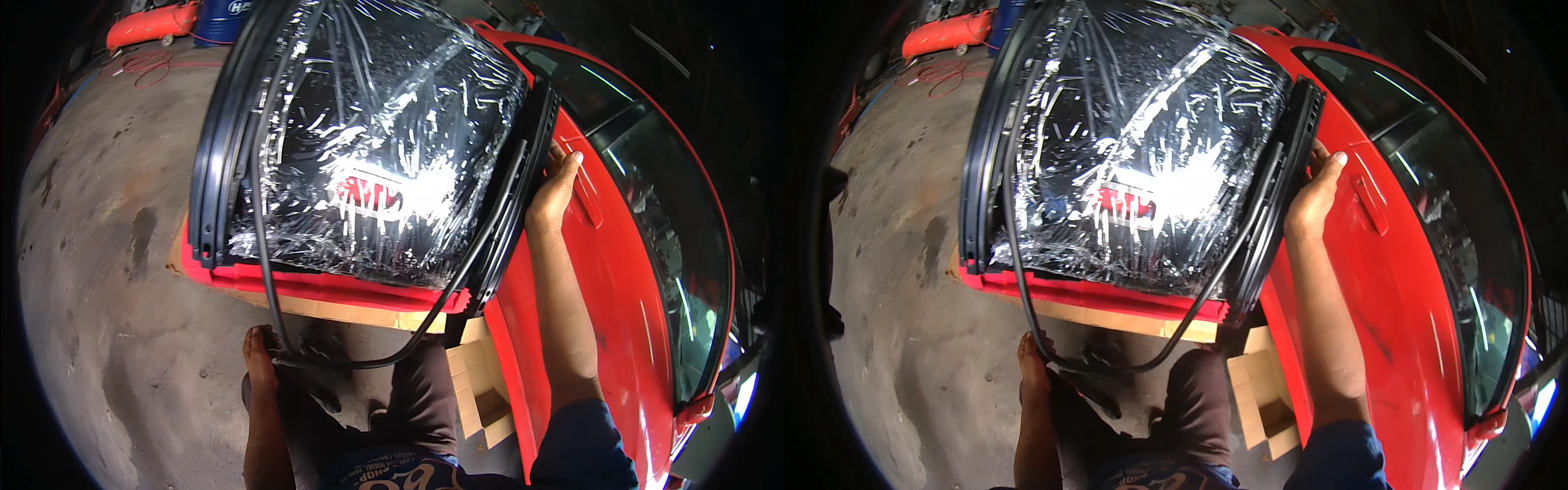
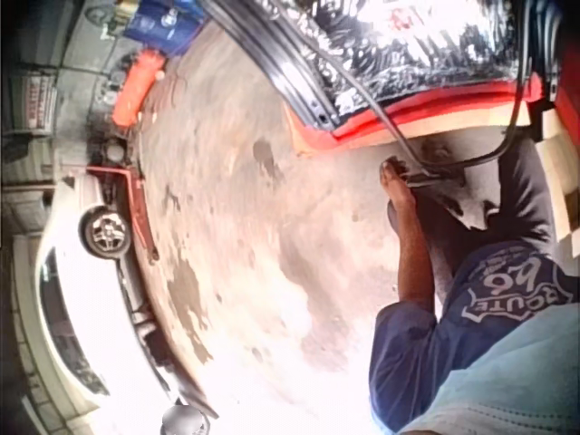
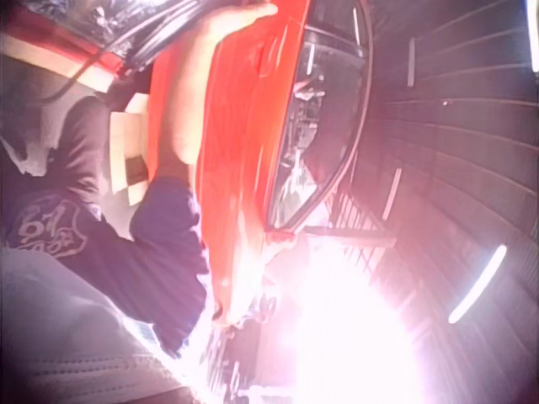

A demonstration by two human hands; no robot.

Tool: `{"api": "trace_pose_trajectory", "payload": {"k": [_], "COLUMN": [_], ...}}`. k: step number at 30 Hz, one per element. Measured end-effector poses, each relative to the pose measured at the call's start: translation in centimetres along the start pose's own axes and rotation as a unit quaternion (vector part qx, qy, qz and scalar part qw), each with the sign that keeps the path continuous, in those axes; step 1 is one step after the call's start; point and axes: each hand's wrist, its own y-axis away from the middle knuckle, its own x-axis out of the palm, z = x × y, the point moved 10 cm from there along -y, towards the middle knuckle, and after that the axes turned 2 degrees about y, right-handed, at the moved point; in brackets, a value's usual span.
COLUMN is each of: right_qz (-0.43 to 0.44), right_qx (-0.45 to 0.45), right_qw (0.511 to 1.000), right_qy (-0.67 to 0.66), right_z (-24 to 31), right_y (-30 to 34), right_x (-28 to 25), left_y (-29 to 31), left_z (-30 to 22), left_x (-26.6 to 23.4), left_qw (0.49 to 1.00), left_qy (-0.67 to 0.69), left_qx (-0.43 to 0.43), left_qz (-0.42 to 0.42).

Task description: The person bends a black rubber weatherstrip using a rubber mallet and then fits it into the channel of a car window frame resting on a red car hood. The person repeatedly hammers and presses the strip to shape and seat it along the frame edges.

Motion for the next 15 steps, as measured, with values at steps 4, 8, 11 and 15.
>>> {"api": "trace_pose_trajectory", "payload": {"k": [4,8,11,15], "right_qz": [-0.004,0.0,0.047,0.127], "right_qx": [0.022,-0.065,-0.09,-0.154], "right_qw": [1.0,0.995,0.979,0.938], "right_qy": [-0.005,0.074,0.175,0.283], "right_z": [0.3,2.9,2.8,2.4], "right_y": [0.5,0.8,0.6,-0.9], "right_x": [0.0,0.9,1.8,3.5], "left_y": [0.5,1.4,0.2,0.4], "left_z": [5.8,10.1,10.0,5.1], "left_x": [2.3,1.5,-1.8,-1.3], "left_qw": [0.998,0.99,0.989,0.705], "left_qy": [-0.008,-0.068,-0.128,-0.644], "left_qx": [-0.046,-0.095,-0.042,0.294], "left_qz": [0.048,0.079,0.055,0.052]}}
